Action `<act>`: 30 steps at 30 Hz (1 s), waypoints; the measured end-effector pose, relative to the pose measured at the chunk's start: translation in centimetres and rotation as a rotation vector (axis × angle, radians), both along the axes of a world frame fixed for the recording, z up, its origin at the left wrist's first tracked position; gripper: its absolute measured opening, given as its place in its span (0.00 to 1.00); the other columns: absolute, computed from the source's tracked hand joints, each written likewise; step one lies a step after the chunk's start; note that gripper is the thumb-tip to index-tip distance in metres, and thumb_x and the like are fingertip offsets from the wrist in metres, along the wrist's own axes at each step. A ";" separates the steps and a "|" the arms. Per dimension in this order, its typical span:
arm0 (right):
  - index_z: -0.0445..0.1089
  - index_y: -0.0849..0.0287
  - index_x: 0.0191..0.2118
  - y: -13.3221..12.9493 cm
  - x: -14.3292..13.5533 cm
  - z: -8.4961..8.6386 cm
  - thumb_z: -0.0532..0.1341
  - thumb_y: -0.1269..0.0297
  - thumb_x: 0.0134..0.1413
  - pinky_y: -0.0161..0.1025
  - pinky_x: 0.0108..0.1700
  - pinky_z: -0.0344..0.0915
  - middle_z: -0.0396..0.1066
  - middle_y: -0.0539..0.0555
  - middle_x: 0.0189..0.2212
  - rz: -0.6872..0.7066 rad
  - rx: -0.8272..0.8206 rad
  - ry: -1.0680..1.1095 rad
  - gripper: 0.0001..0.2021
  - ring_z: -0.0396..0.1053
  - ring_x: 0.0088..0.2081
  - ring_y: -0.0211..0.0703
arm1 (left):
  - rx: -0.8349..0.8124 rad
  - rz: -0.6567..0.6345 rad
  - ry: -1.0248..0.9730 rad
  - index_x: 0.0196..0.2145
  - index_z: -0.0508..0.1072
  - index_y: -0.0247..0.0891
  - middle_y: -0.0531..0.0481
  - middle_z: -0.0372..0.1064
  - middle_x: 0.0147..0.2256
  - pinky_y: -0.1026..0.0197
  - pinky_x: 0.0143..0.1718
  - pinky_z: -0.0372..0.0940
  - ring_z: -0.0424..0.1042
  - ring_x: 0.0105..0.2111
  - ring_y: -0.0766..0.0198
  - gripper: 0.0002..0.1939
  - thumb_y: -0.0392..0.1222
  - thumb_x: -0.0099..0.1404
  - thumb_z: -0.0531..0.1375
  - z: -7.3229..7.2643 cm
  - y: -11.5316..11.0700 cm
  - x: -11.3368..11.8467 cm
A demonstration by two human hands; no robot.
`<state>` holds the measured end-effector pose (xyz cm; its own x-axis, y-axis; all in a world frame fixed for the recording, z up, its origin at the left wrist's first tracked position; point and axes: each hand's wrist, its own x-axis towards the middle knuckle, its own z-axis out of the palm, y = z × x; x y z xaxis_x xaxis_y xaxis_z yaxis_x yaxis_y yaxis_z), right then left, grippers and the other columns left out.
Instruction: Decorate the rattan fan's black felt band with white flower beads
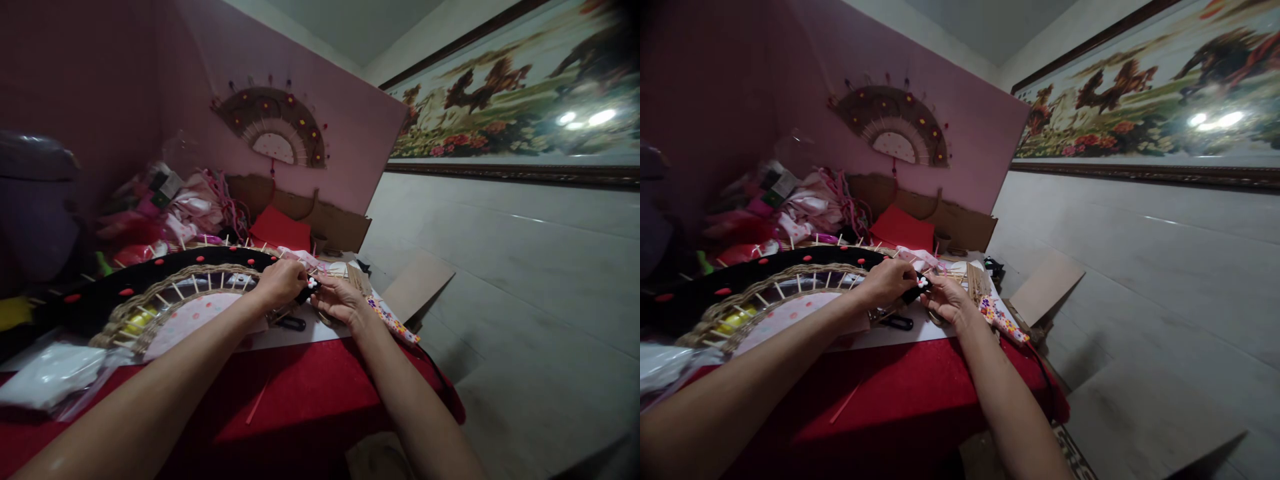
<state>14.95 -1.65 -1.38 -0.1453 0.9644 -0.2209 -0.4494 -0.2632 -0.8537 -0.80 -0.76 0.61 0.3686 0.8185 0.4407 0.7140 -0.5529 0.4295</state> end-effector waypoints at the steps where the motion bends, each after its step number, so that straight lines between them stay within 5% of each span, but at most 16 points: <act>1: 0.66 0.62 0.33 0.0 0.0 0.0 0.58 0.74 0.52 0.31 0.23 0.66 0.68 0.50 0.22 0.001 0.005 -0.002 0.03 0.67 0.22 0.34 | 0.003 -0.002 0.000 0.25 0.76 0.40 0.46 0.71 0.27 0.62 0.28 0.54 0.67 0.28 0.60 0.06 0.38 0.53 0.58 -0.1 0.0 0.0; 10: 0.66 0.62 0.34 -0.2 -0.2 0.2 0.55 0.79 0.51 0.28 0.22 0.67 0.69 0.49 0.24 0.025 0.053 -0.006 0.07 0.67 0.22 0.33 | 0.019 -0.005 -0.038 0.26 0.74 0.38 0.48 0.71 0.27 0.63 0.29 0.56 0.67 0.29 0.62 0.09 0.33 0.54 0.54 0.6 0.6 -0.6; 18: 0.66 0.63 0.35 0.1 -0.1 0.0 0.55 0.78 0.51 0.29 0.22 0.67 0.69 0.49 0.23 0.040 0.073 -0.009 0.07 0.67 0.21 0.33 | 0.026 0.032 0.031 0.26 0.75 0.39 0.50 0.71 0.28 0.63 0.28 0.55 0.66 0.29 0.62 0.06 0.42 0.53 0.60 0.7 -0.2 -0.5; 24: 0.66 0.64 0.34 0.1 -0.2 -0.1 0.55 0.81 0.49 0.28 0.22 0.66 0.69 0.49 0.22 0.044 0.099 -0.001 0.08 0.66 0.21 0.32 | 0.069 0.032 0.060 0.30 0.75 0.42 0.51 0.71 0.29 0.64 0.29 0.57 0.67 0.30 0.62 0.05 0.40 0.54 0.59 0.4 0.0 -0.5; 30: 0.66 0.64 0.32 0.1 -0.4 -0.1 0.56 0.77 0.50 0.29 0.23 0.66 0.69 0.50 0.23 0.036 0.109 0.010 0.05 0.67 0.22 0.33 | 0.186 -0.013 0.117 0.36 0.74 0.44 0.50 0.70 0.37 0.62 0.35 0.59 0.68 0.36 0.61 0.09 0.39 0.60 0.55 0.9 0.1 -0.9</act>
<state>14.57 -1.50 -1.45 -0.1817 0.9767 -0.1138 -0.4500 -0.1855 -0.8736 -1.66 -0.63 1.52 0.4361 0.7218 0.5373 0.7452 -0.6244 0.2340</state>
